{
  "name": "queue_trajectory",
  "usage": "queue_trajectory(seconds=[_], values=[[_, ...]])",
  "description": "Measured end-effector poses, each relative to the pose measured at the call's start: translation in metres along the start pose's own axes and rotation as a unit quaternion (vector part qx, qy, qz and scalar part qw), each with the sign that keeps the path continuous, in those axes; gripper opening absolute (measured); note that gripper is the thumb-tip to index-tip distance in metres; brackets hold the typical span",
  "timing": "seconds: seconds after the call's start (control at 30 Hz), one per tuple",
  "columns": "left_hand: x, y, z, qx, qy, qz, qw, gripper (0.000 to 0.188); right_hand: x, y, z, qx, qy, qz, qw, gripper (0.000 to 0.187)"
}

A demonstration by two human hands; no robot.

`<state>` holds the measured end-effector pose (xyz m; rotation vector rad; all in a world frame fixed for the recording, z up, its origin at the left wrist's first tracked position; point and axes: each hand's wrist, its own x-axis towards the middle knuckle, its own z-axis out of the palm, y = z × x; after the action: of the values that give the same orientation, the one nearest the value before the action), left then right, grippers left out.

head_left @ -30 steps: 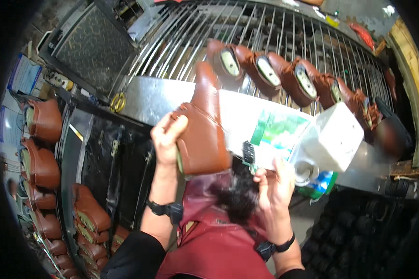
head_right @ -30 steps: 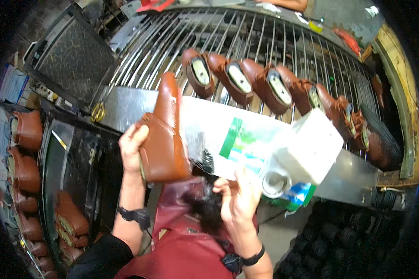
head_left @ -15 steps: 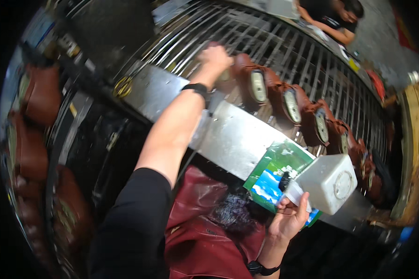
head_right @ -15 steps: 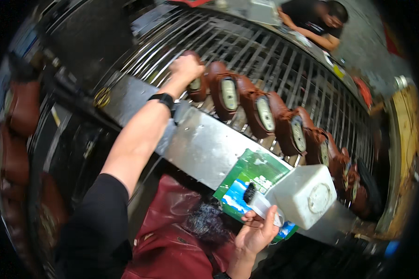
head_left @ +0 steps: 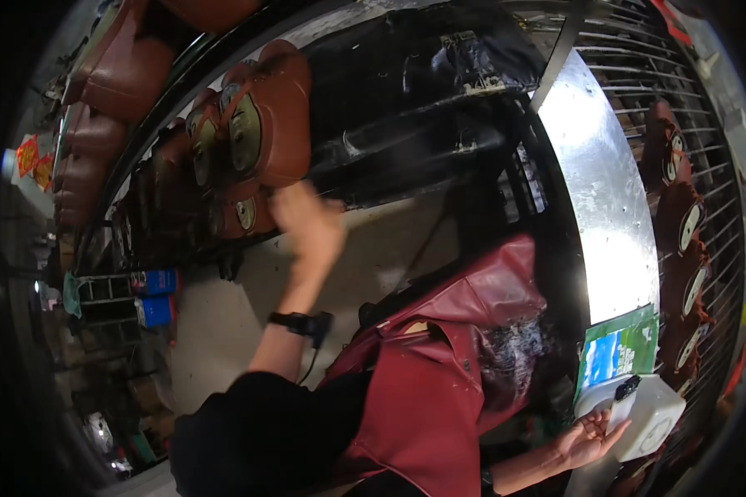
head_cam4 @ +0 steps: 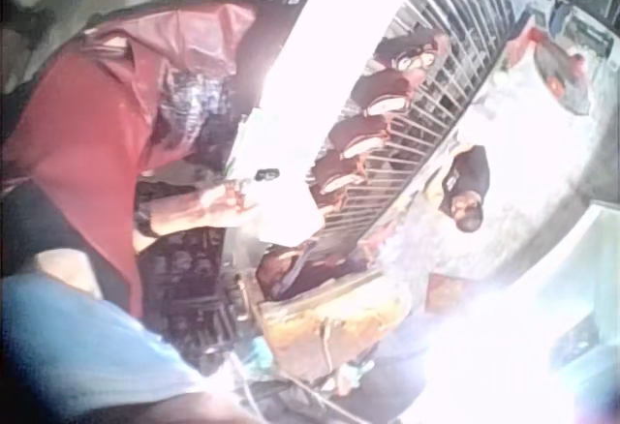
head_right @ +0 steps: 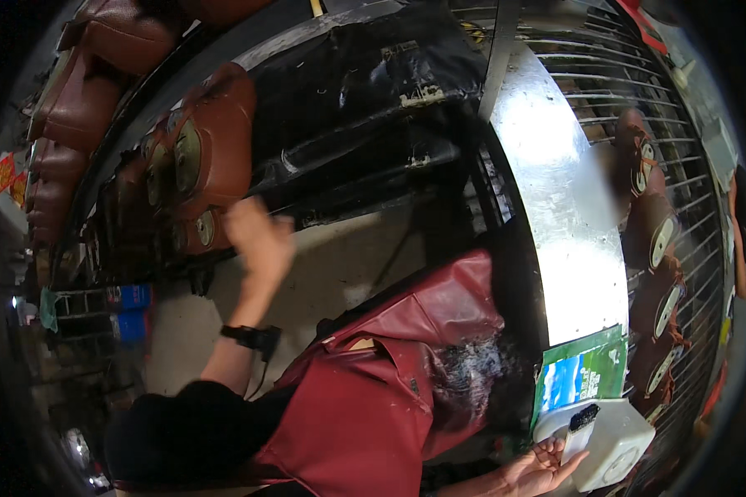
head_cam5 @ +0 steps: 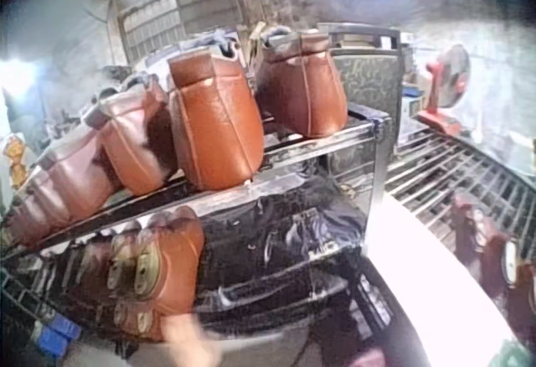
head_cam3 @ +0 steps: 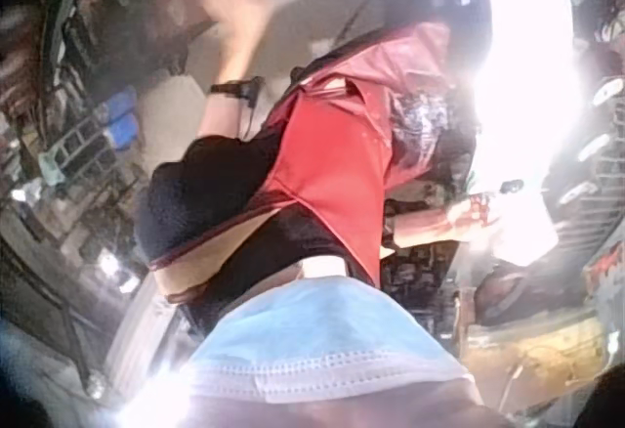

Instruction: The recorder is applying glue to the edges of shoe uppers and then inspecting and arranging shoe soles on a rack.

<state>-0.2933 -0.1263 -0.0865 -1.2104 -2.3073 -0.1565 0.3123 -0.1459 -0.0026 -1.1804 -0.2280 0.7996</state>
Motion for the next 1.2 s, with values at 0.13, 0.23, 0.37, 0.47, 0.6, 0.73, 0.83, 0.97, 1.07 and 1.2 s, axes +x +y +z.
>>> queue_trajectory(seconds=[0.13,0.23,0.37,0.47,0.6,0.73,0.83,0.97,1.07,1.2], values=[[0.045,-0.172,0.022,-0.011,-0.162,-0.209,0.964,0.043,-0.019,-0.006,-0.029,0.037,-0.144,-0.049,0.988,0.049],[0.062,-0.214,0.101,-0.094,-0.246,-0.312,0.913,0.049,-0.046,-0.004,-0.003,0.008,0.065,-0.07,0.995,0.037],[0.042,-0.233,0.082,0.021,-0.349,-0.1,0.932,0.05,-0.06,0.001,0.024,-0.054,0.087,-0.128,0.986,0.029],[0.034,-0.052,0.0,-0.412,-0.379,-0.054,0.827,0.043,-0.059,-0.008,0.015,-0.104,0.134,-0.218,0.961,0.018],[0.003,0.08,-0.027,-0.752,-0.506,-0.225,0.359,0.073,-0.047,0.01,0.0,-0.27,0.142,-0.264,0.915,0.019],[0.002,0.173,-0.027,-0.825,-0.54,-0.121,0.116,0.097,-0.045,0.022,0.004,-0.362,0.136,-0.277,0.879,0.019],[0.06,0.262,-0.148,-0.756,-0.645,-0.004,0.114,0.131,-0.044,0.026,0.013,-0.22,0.166,-0.201,0.94,0.02],[0.054,0.321,-0.212,-0.553,-0.315,0.559,0.531,0.057,-0.041,0.005,0.008,-0.007,0.191,-0.049,0.98,0.021],[-0.006,0.32,-0.112,-0.739,-0.137,0.434,0.496,0.036,-0.048,-0.013,0.037,0.099,0.137,0.026,0.985,0.021],[-0.024,0.328,-0.09,-0.63,0.003,0.551,0.547,0.036,-0.051,0.019,0.057,0.072,-0.025,0.033,0.997,0.019]])
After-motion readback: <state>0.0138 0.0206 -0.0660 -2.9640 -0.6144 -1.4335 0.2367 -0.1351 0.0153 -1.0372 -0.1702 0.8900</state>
